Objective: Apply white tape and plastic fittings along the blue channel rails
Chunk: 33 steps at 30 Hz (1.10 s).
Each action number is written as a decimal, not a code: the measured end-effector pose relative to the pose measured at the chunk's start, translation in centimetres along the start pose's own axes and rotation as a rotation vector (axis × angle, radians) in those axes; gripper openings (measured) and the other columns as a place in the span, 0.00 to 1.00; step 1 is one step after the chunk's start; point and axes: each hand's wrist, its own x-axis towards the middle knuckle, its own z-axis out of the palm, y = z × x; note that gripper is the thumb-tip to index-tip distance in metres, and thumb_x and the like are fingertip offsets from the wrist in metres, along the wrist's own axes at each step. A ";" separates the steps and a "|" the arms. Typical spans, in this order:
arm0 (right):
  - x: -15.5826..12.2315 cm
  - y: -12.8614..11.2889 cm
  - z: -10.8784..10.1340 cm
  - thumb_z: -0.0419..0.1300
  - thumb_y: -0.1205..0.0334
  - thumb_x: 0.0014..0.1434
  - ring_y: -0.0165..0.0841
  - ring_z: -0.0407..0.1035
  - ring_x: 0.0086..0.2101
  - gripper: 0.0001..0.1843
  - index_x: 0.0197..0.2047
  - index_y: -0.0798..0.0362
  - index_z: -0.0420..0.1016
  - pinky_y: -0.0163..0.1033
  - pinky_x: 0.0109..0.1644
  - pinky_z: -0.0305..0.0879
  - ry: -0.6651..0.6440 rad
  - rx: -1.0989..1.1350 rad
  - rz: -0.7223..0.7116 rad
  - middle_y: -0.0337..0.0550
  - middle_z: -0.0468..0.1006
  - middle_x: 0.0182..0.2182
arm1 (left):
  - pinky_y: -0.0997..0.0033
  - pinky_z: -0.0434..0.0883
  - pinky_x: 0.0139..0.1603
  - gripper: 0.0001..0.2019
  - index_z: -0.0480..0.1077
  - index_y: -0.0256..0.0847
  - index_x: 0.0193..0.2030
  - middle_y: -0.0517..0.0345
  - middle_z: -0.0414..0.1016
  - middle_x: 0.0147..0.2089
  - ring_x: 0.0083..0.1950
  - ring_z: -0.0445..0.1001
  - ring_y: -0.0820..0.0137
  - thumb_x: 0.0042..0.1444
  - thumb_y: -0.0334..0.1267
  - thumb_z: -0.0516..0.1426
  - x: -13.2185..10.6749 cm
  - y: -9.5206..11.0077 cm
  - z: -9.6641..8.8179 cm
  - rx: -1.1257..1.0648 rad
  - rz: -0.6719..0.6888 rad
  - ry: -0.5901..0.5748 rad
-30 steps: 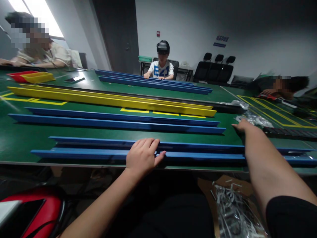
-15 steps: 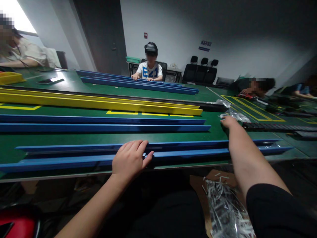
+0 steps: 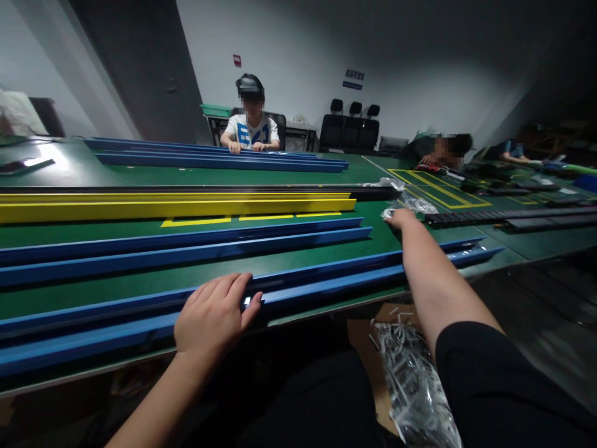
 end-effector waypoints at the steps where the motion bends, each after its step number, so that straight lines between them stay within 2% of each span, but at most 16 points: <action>1: -0.3 -0.4 -0.2 0.64 0.52 0.58 0.43 0.69 0.49 0.20 0.40 0.64 0.77 0.46 0.55 0.61 -0.033 -0.024 0.011 0.62 0.78 0.45 | 0.53 0.68 0.48 0.20 0.70 0.46 0.55 0.49 0.78 0.50 0.50 0.75 0.53 0.61 0.52 0.52 0.0 0.0 0.0 -0.005 -0.002 0.005; 6: -2.3 -3.2 -1.3 0.64 0.58 0.57 0.44 0.71 0.47 0.14 0.39 0.62 0.77 0.43 0.51 0.62 -0.126 -0.070 -0.041 0.59 0.79 0.43 | 0.54 0.68 0.49 0.20 0.70 0.46 0.56 0.49 0.78 0.51 0.51 0.75 0.54 0.62 0.51 0.52 -0.2 0.1 -0.1 0.001 0.015 0.026; 11: -6.3 -5.4 -2.4 0.57 0.55 0.63 0.43 0.71 0.46 0.20 0.52 0.62 0.71 0.41 0.50 0.62 -0.066 -0.027 -0.093 0.62 0.76 0.49 | 0.55 0.68 0.50 0.20 0.70 0.45 0.56 0.50 0.78 0.51 0.51 0.75 0.55 0.63 0.51 0.51 -0.4 0.3 -0.5 0.004 0.008 0.020; 14: -9.4 -6.3 -3.7 0.45 0.54 0.69 0.43 0.70 0.46 0.21 0.55 0.59 0.66 0.42 0.49 0.61 0.077 0.063 -0.090 0.61 0.76 0.48 | 0.55 0.68 0.50 0.20 0.71 0.45 0.56 0.50 0.78 0.51 0.51 0.75 0.55 0.63 0.51 0.51 -0.5 0.3 -0.7 -0.007 0.002 0.023; 16: -11.7 -7.0 -4.9 0.42 0.53 0.70 0.44 0.70 0.46 0.20 0.53 0.57 0.65 0.42 0.49 0.61 0.294 0.220 -0.062 0.58 0.76 0.46 | 0.55 0.68 0.50 0.20 0.71 0.45 0.55 0.50 0.78 0.51 0.52 0.75 0.55 0.63 0.51 0.51 -0.6 0.4 -0.8 -0.015 -0.003 0.028; 18: -14.3 -7.9 -6.1 0.36 0.53 0.71 0.45 0.68 0.48 0.22 0.55 0.56 0.62 0.44 0.51 0.60 0.407 0.258 -0.044 0.59 0.74 0.48 | 0.55 0.68 0.50 0.20 0.71 0.44 0.55 0.50 0.78 0.51 0.52 0.75 0.54 0.63 0.51 0.51 -0.7 0.5 -0.9 -0.022 -0.007 0.030; 20: -16.9 -9.0 -7.2 0.35 0.51 0.71 0.45 0.68 0.48 0.23 0.55 0.54 0.61 0.44 0.51 0.60 0.546 0.351 -0.025 0.58 0.73 0.48 | 0.55 0.68 0.51 0.20 0.72 0.44 0.56 0.50 0.78 0.51 0.52 0.75 0.54 0.63 0.50 0.51 -0.8 0.5 -1.1 -0.033 -0.009 0.031; 24: -21.6 -12.2 -8.5 0.33 0.48 0.70 0.44 0.66 0.51 0.24 0.56 0.53 0.59 0.45 0.53 0.60 0.675 0.563 -0.055 0.57 0.70 0.50 | 0.55 0.68 0.52 0.20 0.72 0.45 0.56 0.50 0.79 0.52 0.52 0.75 0.55 0.64 0.50 0.51 -1.0 0.7 -1.6 -0.061 -0.020 0.029; 26: -23.2 -14.3 -8.3 0.35 0.45 0.69 0.43 0.66 0.51 0.24 0.54 0.51 0.60 0.45 0.53 0.62 0.667 0.715 -0.065 0.54 0.71 0.49 | 0.56 0.68 0.53 0.19 0.72 0.46 0.55 0.51 0.78 0.53 0.53 0.75 0.56 0.64 0.50 0.50 -1.0 0.6 -2.0 -0.093 -0.033 0.014; 28: -24.4 -16.8 -7.5 0.37 0.42 0.68 0.41 0.68 0.47 0.24 0.52 0.49 0.60 0.44 0.50 0.65 0.593 0.935 -0.106 0.49 0.73 0.46 | 0.56 0.68 0.54 0.19 0.72 0.47 0.56 0.53 0.78 0.55 0.54 0.75 0.56 0.64 0.50 0.50 -1.0 0.4 -2.4 -0.149 -0.047 -0.011; 33: -26.9 -24.3 -4.1 0.50 0.38 0.62 0.33 0.71 0.30 0.21 0.46 0.47 0.62 0.39 0.33 0.70 0.263 1.612 -0.200 0.38 0.76 0.35 | 0.58 0.67 0.58 0.22 0.67 0.49 0.62 0.55 0.74 0.60 0.59 0.73 0.59 0.64 0.52 0.50 -0.9 -0.8 -3.4 -0.415 -0.151 -0.093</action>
